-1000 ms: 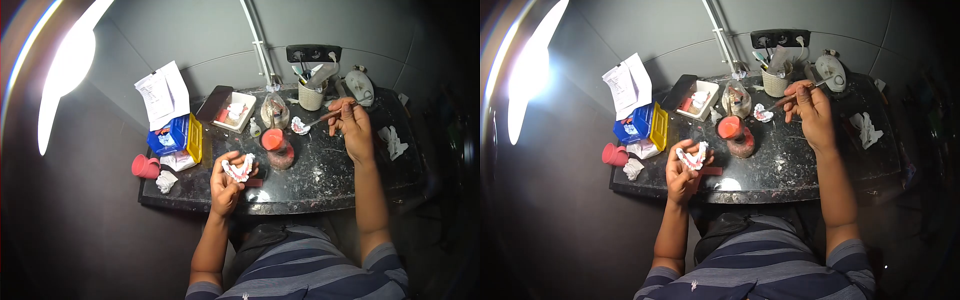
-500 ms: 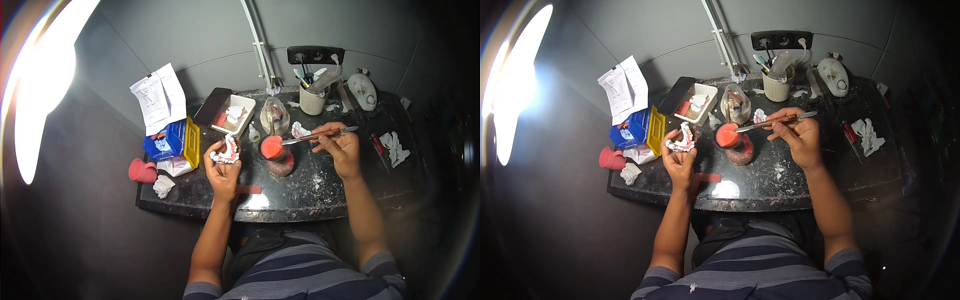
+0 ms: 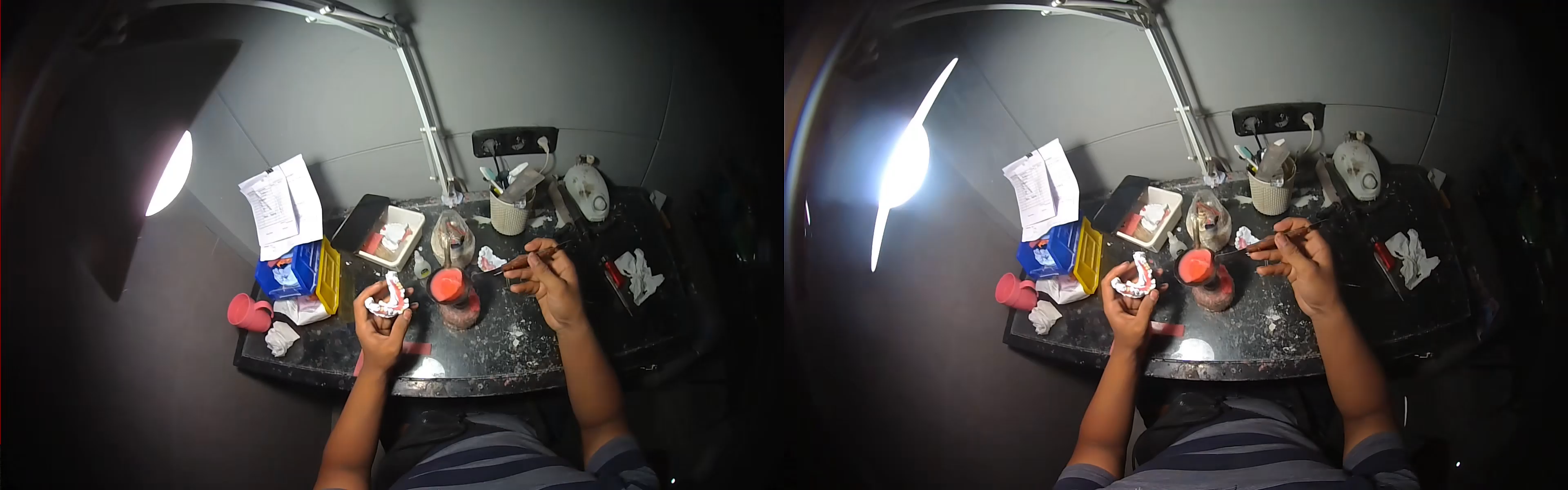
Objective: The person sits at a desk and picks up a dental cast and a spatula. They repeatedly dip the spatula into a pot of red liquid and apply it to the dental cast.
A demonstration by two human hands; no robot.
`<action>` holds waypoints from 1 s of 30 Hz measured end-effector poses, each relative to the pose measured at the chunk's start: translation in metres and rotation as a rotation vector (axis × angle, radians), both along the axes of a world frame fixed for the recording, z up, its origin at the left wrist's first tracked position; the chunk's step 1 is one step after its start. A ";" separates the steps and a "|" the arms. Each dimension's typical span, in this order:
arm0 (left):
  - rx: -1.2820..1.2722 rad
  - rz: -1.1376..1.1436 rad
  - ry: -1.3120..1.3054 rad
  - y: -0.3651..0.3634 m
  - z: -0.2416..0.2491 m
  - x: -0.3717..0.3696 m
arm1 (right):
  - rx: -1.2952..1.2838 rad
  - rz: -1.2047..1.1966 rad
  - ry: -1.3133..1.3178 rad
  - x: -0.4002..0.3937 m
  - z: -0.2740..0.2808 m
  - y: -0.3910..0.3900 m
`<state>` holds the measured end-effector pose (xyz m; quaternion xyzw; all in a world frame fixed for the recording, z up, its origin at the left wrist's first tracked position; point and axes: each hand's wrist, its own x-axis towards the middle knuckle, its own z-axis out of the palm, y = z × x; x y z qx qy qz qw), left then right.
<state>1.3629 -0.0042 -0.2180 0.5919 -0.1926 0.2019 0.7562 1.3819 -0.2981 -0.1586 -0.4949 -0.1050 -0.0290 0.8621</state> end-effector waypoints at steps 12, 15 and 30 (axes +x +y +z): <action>0.040 0.055 -0.028 -0.005 0.003 -0.007 | -0.156 -0.012 -0.086 -0.004 -0.002 0.000; 0.135 0.101 -0.066 -0.004 -0.001 -0.008 | -0.177 -0.053 -0.090 -0.006 0.001 0.001; 0.235 -0.074 0.089 -0.013 0.005 -0.013 | -0.244 -0.015 -0.107 -0.003 -0.010 0.010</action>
